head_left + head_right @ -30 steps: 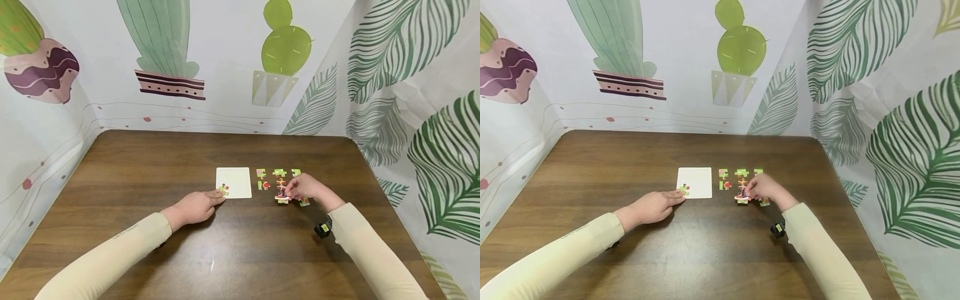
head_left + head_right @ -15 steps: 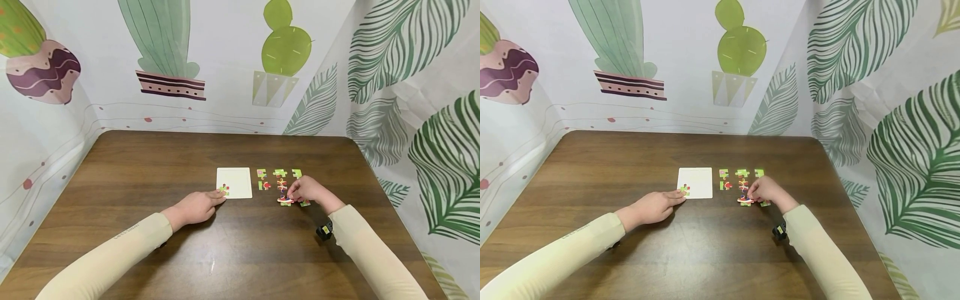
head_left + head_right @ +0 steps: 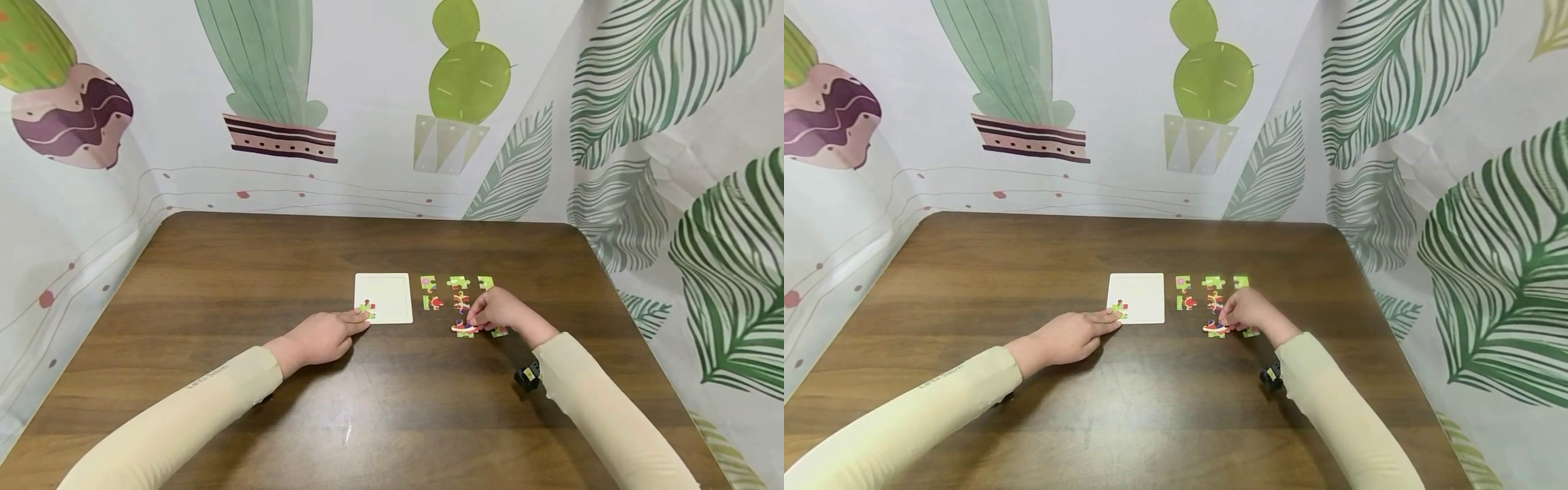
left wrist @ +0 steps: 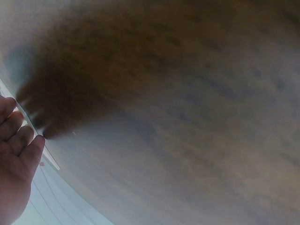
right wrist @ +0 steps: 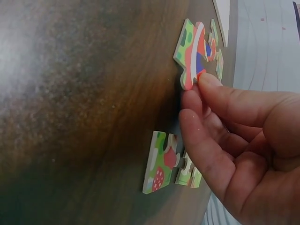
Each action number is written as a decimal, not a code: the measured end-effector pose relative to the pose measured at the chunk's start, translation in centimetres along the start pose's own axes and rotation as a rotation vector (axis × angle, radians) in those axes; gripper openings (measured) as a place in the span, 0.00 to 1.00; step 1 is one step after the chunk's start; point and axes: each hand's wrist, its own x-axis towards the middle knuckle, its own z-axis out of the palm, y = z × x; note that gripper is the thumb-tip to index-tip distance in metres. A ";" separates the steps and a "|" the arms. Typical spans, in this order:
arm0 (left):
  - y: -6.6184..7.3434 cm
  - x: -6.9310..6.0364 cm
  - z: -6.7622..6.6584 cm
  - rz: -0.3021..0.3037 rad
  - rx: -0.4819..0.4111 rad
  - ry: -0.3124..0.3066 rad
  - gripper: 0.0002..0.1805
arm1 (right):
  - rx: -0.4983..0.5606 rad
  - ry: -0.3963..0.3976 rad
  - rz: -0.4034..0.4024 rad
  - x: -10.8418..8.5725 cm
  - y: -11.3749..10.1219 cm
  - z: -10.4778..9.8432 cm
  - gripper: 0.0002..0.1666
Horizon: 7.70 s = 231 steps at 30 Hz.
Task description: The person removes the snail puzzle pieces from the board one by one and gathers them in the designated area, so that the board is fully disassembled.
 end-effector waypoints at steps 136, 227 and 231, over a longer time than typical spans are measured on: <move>-1.3 -1.2 0.0 0.089 0.168 0.068 0.25 | 0.338 0.179 -0.101 7.1 -12.2 10.2 0.13; -1.4 -1.4 0.2 0.057 0.143 0.033 0.25 | 0.302 0.137 -0.092 1.5 -3.8 5.6 0.12; -1.4 -1.4 0.2 0.053 0.136 0.034 0.25 | 0.254 0.139 -0.073 1.4 -3.8 5.4 0.11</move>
